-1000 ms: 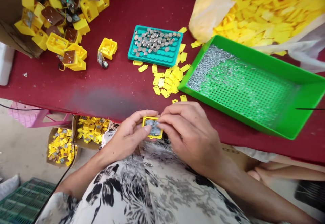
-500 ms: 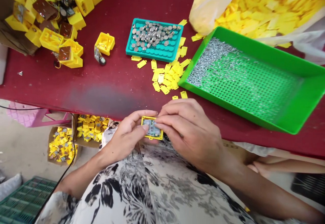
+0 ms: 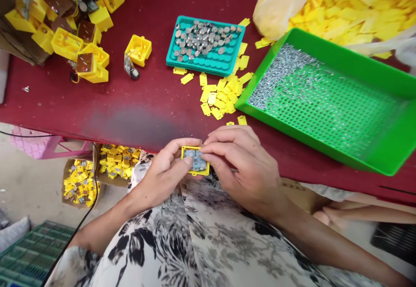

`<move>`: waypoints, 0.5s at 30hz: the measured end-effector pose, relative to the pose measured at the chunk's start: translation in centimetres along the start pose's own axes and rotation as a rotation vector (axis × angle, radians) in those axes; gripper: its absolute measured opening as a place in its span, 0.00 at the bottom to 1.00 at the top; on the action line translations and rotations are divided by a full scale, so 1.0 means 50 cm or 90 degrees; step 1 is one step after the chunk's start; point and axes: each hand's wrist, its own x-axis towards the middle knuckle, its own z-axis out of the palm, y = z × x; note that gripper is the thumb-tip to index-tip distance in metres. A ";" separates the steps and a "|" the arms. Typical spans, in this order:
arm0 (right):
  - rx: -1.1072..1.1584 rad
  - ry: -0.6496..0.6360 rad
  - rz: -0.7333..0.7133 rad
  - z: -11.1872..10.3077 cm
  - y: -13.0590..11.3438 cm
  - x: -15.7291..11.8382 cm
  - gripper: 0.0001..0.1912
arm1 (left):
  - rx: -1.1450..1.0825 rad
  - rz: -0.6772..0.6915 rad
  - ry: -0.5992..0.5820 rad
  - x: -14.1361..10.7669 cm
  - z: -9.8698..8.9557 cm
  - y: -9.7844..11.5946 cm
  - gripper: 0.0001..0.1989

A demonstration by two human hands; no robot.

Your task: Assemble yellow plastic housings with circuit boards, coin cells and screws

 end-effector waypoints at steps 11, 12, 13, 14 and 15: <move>0.000 -0.053 -0.028 0.003 0.007 0.011 0.05 | -0.033 -0.034 0.024 0.000 -0.006 -0.008 0.14; 0.003 -0.059 -0.027 0.003 0.007 0.011 0.05 | -0.041 -0.040 0.025 0.000 -0.008 -0.008 0.14; 0.011 -0.068 -0.024 0.003 0.006 0.010 0.05 | -0.053 -0.048 0.022 0.000 -0.010 -0.009 0.14; 0.024 -0.077 -0.020 0.002 0.005 0.009 0.05 | -0.065 -0.056 0.014 0.000 -0.013 -0.011 0.14; 0.037 -0.088 -0.014 0.002 0.004 0.007 0.05 | -0.077 -0.064 0.004 0.000 -0.015 -0.014 0.14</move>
